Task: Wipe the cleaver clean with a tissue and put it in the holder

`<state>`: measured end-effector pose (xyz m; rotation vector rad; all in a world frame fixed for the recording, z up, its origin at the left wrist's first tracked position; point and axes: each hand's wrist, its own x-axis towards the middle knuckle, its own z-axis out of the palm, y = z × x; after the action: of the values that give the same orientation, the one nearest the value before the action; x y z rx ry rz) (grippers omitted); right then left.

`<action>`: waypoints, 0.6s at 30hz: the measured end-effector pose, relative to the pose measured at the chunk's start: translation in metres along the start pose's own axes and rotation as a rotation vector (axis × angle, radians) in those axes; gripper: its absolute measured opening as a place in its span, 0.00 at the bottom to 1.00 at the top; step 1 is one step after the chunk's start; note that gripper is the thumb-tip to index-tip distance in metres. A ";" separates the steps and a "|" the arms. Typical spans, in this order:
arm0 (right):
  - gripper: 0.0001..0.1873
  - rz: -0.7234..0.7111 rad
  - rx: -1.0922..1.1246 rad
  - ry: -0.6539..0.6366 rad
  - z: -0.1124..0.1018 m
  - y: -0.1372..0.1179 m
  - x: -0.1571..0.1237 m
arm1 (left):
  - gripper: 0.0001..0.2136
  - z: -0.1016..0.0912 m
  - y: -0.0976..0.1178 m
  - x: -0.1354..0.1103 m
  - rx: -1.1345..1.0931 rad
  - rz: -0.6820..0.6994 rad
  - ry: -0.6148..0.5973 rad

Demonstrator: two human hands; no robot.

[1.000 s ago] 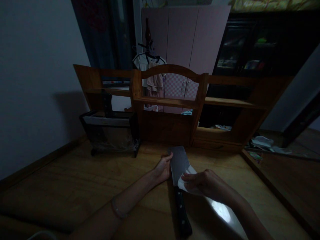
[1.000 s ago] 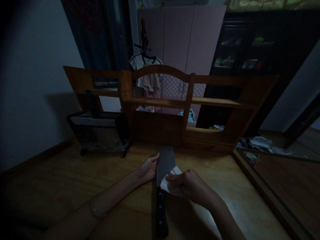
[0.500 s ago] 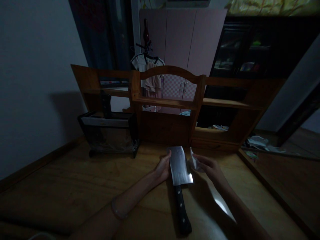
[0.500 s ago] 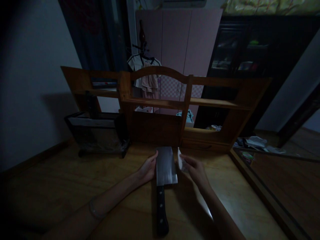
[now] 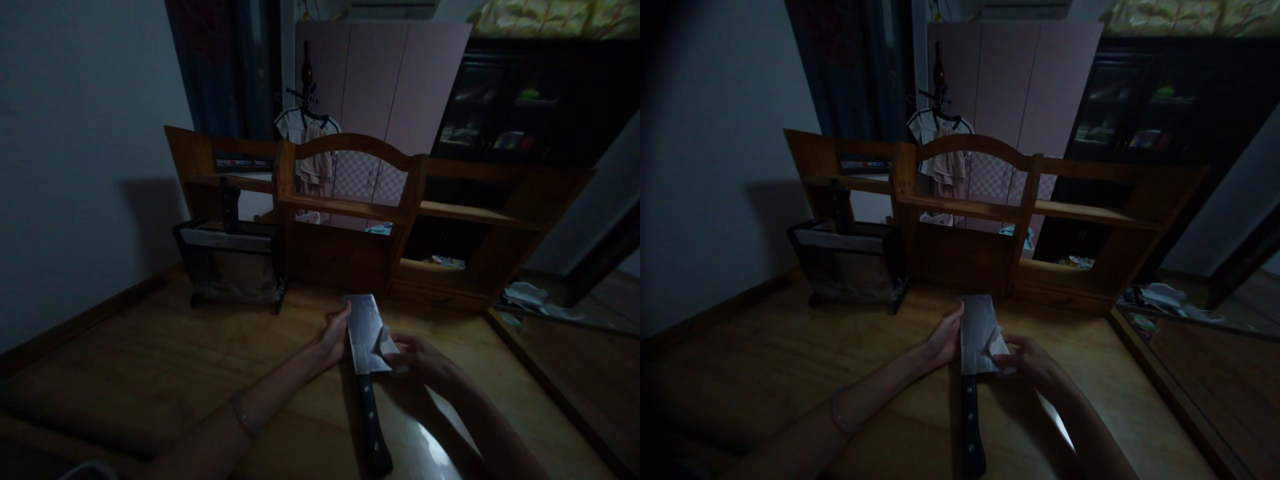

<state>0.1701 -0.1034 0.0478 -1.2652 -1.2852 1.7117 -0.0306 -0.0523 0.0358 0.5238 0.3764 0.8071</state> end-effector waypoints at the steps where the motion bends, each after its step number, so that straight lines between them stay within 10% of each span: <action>1: 0.21 0.004 -0.027 -0.006 -0.001 0.000 0.000 | 0.25 -0.001 0.000 0.001 0.002 0.008 0.005; 7: 0.19 0.042 -0.253 -0.166 -0.003 -0.008 -0.012 | 0.26 -0.005 -0.001 0.003 -0.011 0.018 -0.028; 18: 0.21 0.035 -0.167 -0.031 0.007 0.005 -0.001 | 0.29 -0.004 0.001 -0.002 0.050 0.038 -0.093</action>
<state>0.1637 -0.1083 0.0441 -1.3680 -1.4573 1.6826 -0.0344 -0.0516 0.0331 0.6140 0.3021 0.8084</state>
